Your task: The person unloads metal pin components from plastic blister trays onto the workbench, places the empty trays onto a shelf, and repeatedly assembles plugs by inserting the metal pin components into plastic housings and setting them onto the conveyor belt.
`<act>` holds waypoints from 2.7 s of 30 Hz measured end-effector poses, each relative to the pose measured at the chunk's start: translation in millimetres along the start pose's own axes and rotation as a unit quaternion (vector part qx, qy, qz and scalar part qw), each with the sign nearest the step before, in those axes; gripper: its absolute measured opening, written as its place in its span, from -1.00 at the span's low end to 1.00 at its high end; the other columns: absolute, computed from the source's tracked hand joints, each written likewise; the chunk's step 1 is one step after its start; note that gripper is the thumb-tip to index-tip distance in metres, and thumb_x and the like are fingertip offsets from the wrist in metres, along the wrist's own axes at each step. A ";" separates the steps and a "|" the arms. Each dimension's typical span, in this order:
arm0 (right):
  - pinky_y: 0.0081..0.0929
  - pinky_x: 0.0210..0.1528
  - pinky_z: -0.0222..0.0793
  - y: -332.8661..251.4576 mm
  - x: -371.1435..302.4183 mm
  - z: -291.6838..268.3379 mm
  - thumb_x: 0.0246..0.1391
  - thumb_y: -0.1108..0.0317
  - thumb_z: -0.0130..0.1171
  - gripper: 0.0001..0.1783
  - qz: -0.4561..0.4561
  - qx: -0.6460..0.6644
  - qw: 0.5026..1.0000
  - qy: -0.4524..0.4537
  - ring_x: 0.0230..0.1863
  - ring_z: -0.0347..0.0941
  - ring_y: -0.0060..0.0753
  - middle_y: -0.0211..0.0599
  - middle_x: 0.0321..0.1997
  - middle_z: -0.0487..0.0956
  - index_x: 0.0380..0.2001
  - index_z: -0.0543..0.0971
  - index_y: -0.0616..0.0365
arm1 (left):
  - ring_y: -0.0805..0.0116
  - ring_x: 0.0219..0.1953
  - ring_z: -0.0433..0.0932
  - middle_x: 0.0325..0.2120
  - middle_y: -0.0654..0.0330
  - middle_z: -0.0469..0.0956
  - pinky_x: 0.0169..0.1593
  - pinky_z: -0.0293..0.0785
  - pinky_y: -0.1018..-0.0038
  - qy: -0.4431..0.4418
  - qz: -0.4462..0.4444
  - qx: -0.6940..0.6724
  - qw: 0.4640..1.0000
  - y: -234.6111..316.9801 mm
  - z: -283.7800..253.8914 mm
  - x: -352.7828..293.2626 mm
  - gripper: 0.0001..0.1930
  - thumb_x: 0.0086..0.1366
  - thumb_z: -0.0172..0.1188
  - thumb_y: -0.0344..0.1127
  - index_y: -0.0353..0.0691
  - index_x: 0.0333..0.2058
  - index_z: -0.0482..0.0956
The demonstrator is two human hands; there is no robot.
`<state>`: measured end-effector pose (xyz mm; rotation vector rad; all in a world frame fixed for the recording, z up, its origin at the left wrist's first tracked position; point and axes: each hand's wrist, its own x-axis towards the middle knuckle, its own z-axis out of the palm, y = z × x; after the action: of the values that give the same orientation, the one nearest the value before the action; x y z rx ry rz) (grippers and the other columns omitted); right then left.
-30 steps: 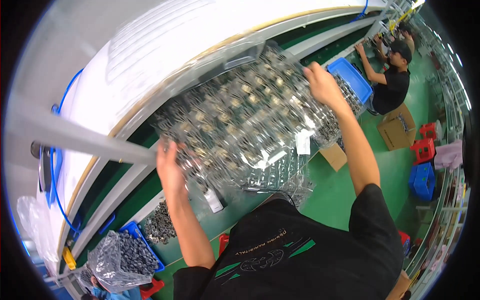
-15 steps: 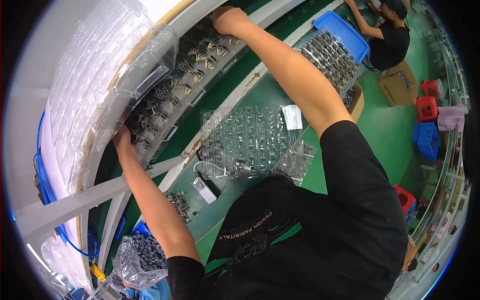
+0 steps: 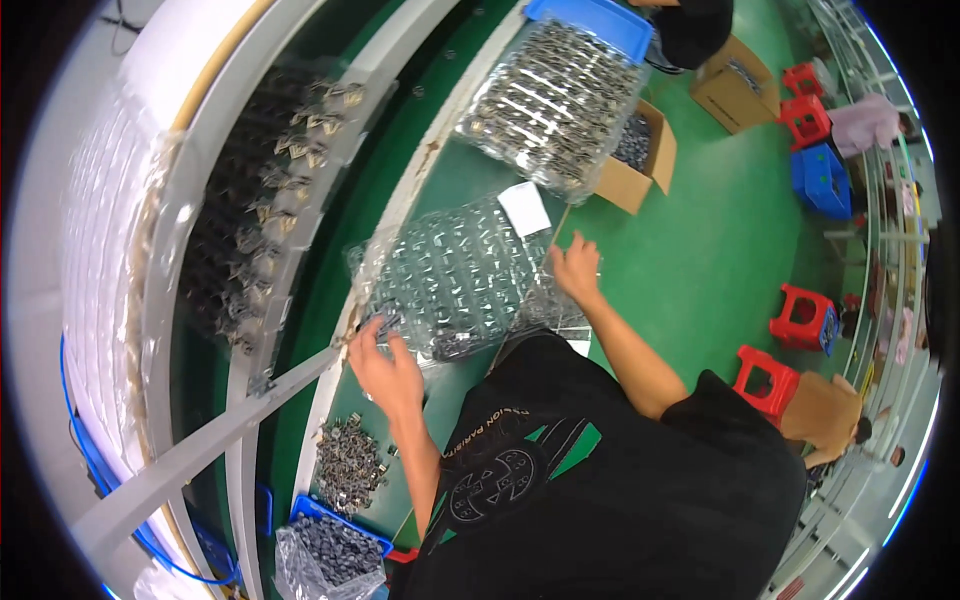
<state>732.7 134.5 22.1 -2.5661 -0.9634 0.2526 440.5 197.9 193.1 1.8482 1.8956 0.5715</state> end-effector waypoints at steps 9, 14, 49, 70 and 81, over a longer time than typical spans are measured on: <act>-0.05 -0.19 0.38 -2.6 -28.2 -9.3 0.15 0.20 0.03 -0.70 -0.121 0.045 0.986 -0.101 -0.24 0.44 0.12 0.03 -0.26 0.43 -0.31 0.41 0.27 | -0.18 0.20 0.23 0.16 -0.21 0.25 0.21 0.12 0.06 -0.168 -0.203 0.083 0.961 -84.7 69.9 48.4 -0.26 0.21 0.04 0.02 -0.28 0.26 0.08; 0.02 -0.38 0.40 -24.5 -45.9 -31.0 0.11 0.22 0.09 -0.72 -0.158 0.095 0.975 -0.121 -0.43 0.42 0.23 0.03 -0.30 0.40 -0.33 0.36 0.24 | -0.13 0.10 0.38 0.04 -0.21 0.41 0.20 0.15 0.08 -0.052 -0.243 0.186 0.951 -145.9 79.8 68.1 -0.23 0.17 0.01 0.15 -0.34 0.19 0.23; -0.50 -0.27 0.43 -235.1 235.6 -102.7 0.16 0.05 0.10 -0.54 -0.232 0.433 0.836 -0.246 -0.38 0.50 -0.45 -0.27 -0.25 0.57 -0.05 0.50 0.19 | 0.08 0.21 0.27 0.18 -0.08 0.21 0.24 0.21 0.15 0.177 -0.209 -0.628 0.728 -25.1 16.8 48.3 -0.39 0.33 -0.01 -0.14 -0.22 0.26 0.03; -0.11 0.11 0.22 -385.4 215.2 -89.2 0.11 -0.01 0.01 -0.45 -0.404 0.177 0.883 -0.163 0.05 0.37 0.11 0.17 0.02 0.46 0.00 0.48 0.19 | -0.08 0.01 0.44 -0.19 -0.10 0.45 0.18 0.31 0.11 0.130 -0.230 -0.752 0.604 -50.6 -66.0 20.1 -0.34 0.27 0.05 0.15 -0.26 0.11 0.16; -0.26 0.18 0.21 -387.0 223.9 -59.8 0.20 0.06 -0.16 -0.46 -0.461 0.138 0.839 -0.255 0.14 0.35 0.07 0.12 0.09 0.45 0.03 0.44 0.30 | 0.26 -0.30 0.48 -0.18 0.14 0.44 -0.30 0.50 0.33 0.137 -0.279 -0.690 0.653 -39.2 -91.2 50.0 -0.55 0.35 -0.04 0.12 -0.13 -0.04 0.36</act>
<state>688.3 532.2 230.1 -1.5296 -2.0393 0.7291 355.4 247.3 245.0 0.1607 1.2229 1.5001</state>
